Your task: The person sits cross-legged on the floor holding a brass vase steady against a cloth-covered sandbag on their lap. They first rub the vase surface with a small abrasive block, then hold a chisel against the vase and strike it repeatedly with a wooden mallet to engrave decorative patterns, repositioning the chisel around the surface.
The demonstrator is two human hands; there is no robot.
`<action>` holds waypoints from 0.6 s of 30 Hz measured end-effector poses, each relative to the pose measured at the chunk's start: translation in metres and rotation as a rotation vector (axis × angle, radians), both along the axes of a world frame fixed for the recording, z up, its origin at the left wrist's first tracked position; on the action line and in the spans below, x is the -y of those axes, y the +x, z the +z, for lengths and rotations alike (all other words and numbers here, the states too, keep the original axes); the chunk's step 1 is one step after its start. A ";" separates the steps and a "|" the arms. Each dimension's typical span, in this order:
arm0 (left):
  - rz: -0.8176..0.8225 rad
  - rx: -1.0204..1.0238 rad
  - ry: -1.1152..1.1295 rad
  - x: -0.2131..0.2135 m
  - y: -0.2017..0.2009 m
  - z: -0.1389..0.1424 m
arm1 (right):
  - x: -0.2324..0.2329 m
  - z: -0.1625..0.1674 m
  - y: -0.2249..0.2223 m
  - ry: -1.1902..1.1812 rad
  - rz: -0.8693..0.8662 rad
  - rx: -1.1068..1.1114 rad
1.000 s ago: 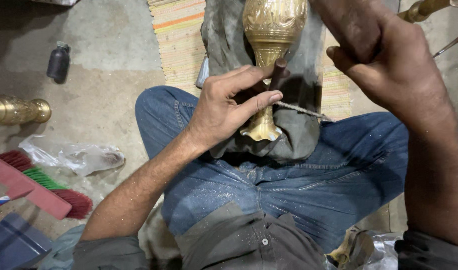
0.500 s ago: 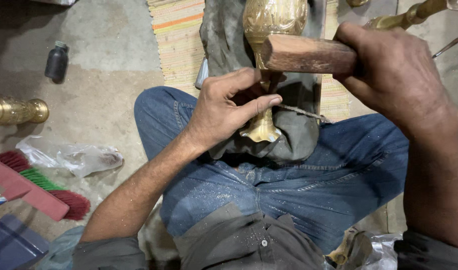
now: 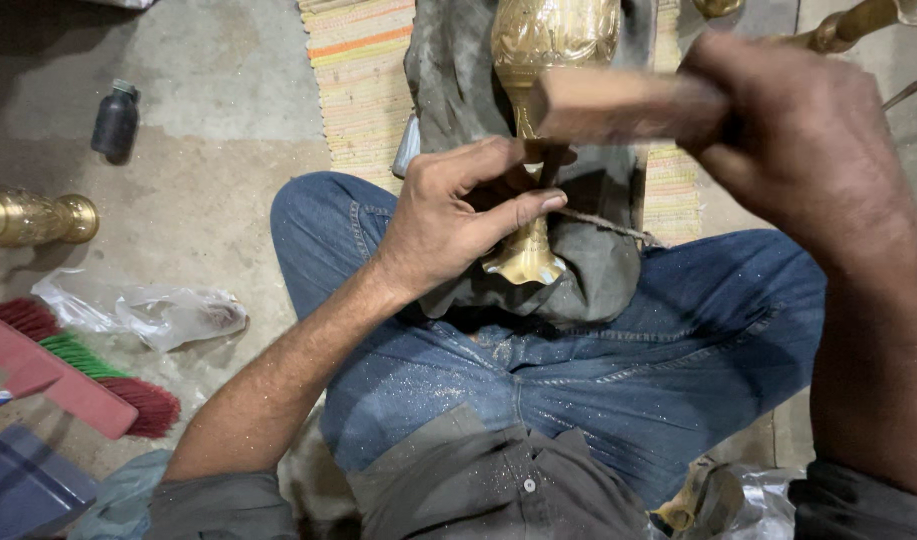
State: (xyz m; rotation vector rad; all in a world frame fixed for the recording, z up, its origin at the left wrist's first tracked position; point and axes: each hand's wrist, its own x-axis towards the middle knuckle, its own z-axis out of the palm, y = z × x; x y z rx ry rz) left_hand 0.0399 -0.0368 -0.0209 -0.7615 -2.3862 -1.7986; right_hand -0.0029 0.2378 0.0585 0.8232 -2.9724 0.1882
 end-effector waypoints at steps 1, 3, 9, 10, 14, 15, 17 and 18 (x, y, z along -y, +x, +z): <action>0.001 0.002 0.016 0.000 0.000 0.000 | 0.000 0.000 0.001 -0.217 -0.027 0.092; 0.005 0.001 0.013 0.000 0.001 0.000 | 0.001 0.000 0.001 -0.237 -0.034 0.114; -0.020 0.006 0.028 0.000 0.000 -0.001 | 0.001 0.001 0.003 -0.090 0.021 -0.057; -0.023 -0.008 0.020 0.000 0.000 -0.002 | 0.001 0.001 0.003 0.005 0.038 -0.076; -0.008 0.034 0.048 0.000 -0.001 -0.003 | 0.002 0.002 0.001 -0.237 0.024 -0.034; 0.004 0.047 0.003 0.000 -0.001 -0.004 | 0.002 0.001 0.000 -0.164 0.020 -0.010; 0.024 0.069 -0.088 0.001 -0.001 -0.005 | 0.003 0.001 -0.002 -0.017 0.011 0.035; 0.005 0.049 -0.046 0.001 -0.001 -0.006 | 0.002 0.001 -0.002 0.021 0.009 0.010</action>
